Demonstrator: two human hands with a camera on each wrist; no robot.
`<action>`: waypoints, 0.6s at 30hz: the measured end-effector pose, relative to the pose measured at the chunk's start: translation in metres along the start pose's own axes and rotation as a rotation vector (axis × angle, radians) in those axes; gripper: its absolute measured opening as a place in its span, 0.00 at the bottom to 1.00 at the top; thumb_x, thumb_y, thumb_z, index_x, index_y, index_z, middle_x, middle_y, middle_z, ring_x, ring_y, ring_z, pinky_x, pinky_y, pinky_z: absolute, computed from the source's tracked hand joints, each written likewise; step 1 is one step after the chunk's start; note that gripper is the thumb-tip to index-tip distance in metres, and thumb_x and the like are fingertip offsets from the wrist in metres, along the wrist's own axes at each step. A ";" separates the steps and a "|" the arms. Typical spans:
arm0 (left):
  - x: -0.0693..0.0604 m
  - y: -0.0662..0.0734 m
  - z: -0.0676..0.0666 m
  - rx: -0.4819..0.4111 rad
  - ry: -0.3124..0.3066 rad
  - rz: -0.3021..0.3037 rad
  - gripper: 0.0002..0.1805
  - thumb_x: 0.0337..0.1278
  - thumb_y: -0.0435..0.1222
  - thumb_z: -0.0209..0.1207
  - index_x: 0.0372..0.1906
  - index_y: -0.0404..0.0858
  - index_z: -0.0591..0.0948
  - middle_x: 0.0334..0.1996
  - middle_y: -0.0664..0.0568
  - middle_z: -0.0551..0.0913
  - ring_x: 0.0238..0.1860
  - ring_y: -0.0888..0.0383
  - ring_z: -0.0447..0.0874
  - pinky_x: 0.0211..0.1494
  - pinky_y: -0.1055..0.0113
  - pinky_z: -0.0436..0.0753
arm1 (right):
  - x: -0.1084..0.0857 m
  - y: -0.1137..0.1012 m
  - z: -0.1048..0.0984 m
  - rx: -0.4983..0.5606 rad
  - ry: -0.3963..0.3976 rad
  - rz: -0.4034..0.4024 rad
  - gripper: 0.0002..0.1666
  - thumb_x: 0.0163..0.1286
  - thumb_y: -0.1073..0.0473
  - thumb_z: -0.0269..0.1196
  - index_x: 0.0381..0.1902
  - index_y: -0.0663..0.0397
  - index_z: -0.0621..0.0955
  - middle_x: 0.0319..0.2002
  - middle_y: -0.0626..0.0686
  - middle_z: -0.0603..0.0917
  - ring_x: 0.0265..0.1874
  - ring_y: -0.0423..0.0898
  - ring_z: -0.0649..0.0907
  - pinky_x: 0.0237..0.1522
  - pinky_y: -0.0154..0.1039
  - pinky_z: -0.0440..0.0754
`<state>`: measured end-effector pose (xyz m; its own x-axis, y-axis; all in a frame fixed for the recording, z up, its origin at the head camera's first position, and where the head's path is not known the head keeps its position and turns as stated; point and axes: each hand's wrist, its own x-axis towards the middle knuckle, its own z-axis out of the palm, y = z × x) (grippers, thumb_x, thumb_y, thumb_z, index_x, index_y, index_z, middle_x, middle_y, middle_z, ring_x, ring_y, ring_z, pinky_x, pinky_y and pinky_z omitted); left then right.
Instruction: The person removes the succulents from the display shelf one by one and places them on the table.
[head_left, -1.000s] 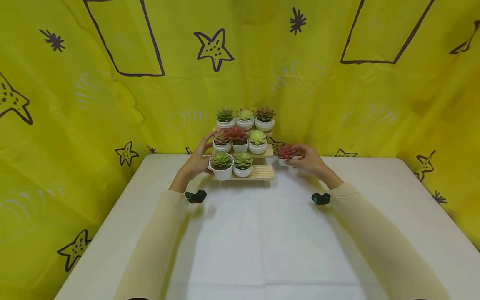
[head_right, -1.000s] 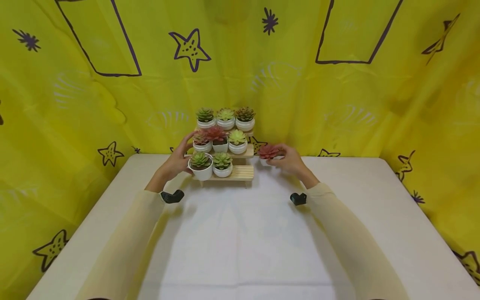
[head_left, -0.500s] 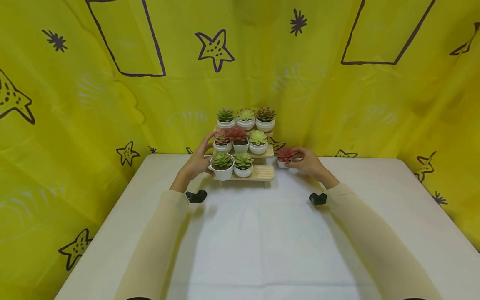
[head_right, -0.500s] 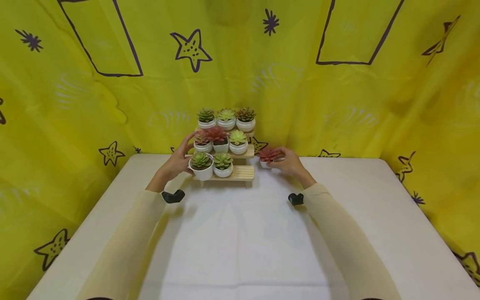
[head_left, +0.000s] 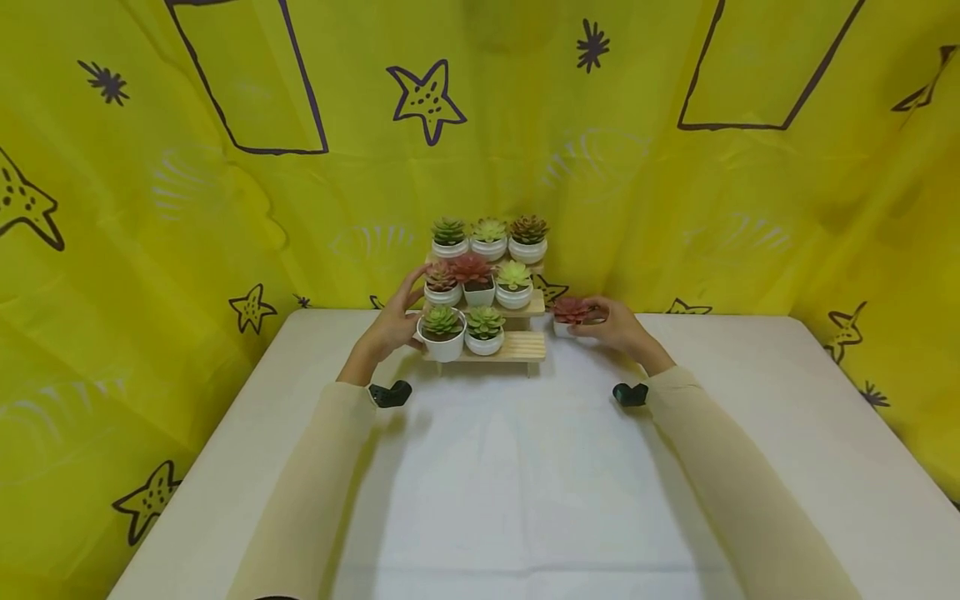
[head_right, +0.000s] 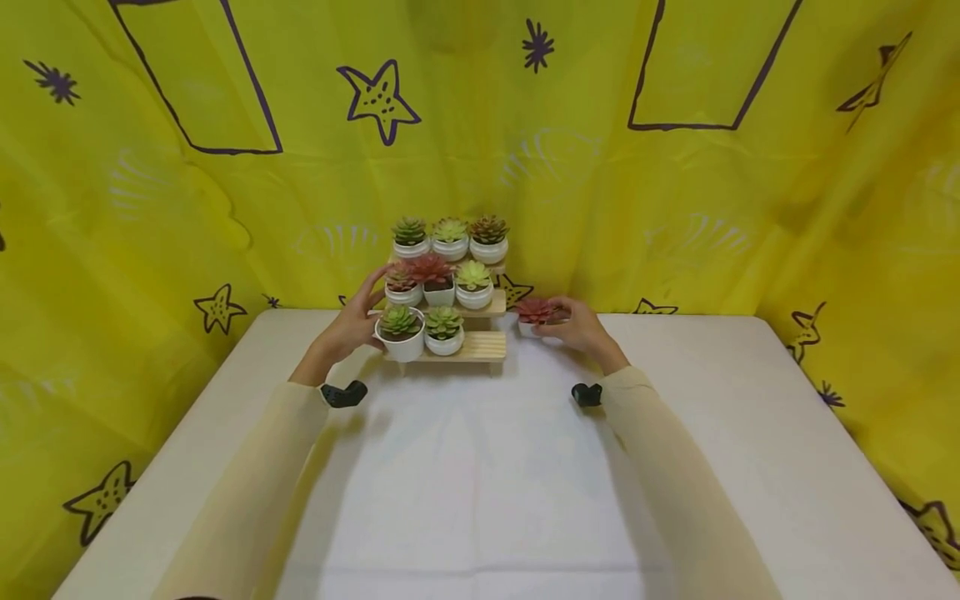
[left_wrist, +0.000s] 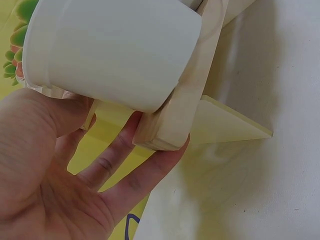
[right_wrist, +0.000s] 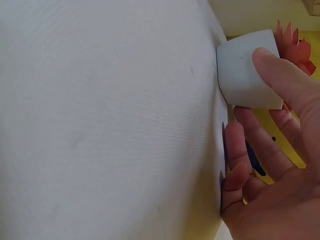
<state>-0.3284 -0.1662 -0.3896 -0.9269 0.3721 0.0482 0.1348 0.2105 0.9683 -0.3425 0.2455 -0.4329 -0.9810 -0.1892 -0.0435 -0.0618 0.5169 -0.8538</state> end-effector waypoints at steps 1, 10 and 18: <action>0.000 0.000 0.000 -0.001 -0.001 -0.002 0.45 0.75 0.28 0.55 0.82 0.67 0.49 0.82 0.44 0.50 0.67 0.28 0.70 0.33 0.41 0.86 | 0.001 0.000 0.000 0.009 -0.001 0.005 0.39 0.66 0.56 0.74 0.69 0.64 0.71 0.60 0.68 0.79 0.60 0.62 0.77 0.62 0.54 0.75; -0.002 0.000 0.000 0.000 -0.003 -0.005 0.45 0.76 0.27 0.53 0.82 0.67 0.48 0.82 0.45 0.50 0.67 0.29 0.71 0.31 0.45 0.87 | 0.001 0.001 0.000 0.032 -0.022 0.036 0.40 0.67 0.56 0.74 0.71 0.63 0.70 0.62 0.68 0.78 0.62 0.62 0.76 0.65 0.55 0.73; -0.001 0.001 0.000 -0.005 -0.006 -0.004 0.46 0.76 0.26 0.53 0.82 0.68 0.49 0.82 0.45 0.50 0.67 0.30 0.71 0.33 0.42 0.87 | -0.003 -0.003 0.000 0.019 -0.020 0.049 0.43 0.68 0.56 0.73 0.73 0.63 0.67 0.63 0.70 0.77 0.63 0.63 0.75 0.66 0.57 0.72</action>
<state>-0.3278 -0.1666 -0.3888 -0.9252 0.3770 0.0431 0.1297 0.2074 0.9696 -0.3398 0.2445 -0.4304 -0.9788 -0.1812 -0.0960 -0.0101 0.5102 -0.8600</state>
